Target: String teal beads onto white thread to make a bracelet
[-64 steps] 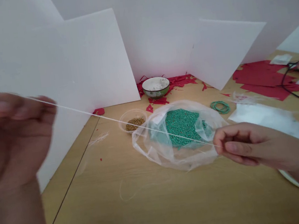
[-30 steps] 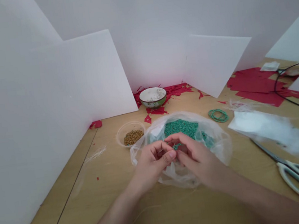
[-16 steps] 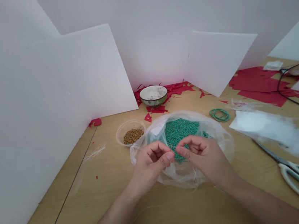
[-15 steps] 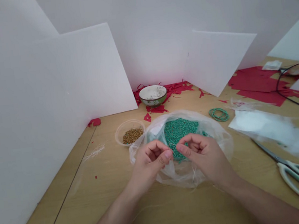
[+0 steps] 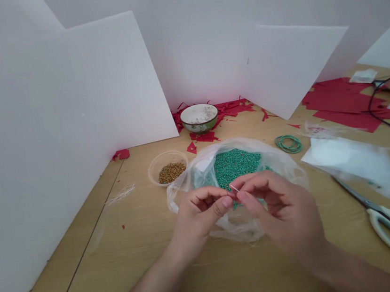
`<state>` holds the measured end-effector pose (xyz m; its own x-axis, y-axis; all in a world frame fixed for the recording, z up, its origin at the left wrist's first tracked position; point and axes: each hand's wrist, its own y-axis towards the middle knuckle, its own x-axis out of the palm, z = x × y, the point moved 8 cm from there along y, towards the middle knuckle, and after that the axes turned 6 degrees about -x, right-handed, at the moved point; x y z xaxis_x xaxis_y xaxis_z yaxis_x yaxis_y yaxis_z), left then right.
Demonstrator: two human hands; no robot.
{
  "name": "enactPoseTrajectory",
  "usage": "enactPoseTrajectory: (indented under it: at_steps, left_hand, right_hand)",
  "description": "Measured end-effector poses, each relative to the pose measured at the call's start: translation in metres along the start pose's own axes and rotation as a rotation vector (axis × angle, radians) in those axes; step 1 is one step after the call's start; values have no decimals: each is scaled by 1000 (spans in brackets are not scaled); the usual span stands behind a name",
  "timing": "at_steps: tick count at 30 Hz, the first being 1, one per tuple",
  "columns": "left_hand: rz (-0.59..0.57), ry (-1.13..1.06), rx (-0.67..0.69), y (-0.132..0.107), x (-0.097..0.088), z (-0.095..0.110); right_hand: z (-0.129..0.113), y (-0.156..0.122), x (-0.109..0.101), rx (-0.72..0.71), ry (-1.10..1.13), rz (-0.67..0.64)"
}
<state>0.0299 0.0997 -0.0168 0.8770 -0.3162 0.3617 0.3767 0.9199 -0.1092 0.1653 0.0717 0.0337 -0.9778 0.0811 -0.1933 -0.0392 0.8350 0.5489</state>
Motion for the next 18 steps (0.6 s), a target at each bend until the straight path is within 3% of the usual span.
enactPoseTrajectory:
  at_steps: [18]
  left_hand:
    - [27, 134, 67, -4, 4, 12]
  right_hand:
    - [-10, -1, 4, -83, -49, -41]
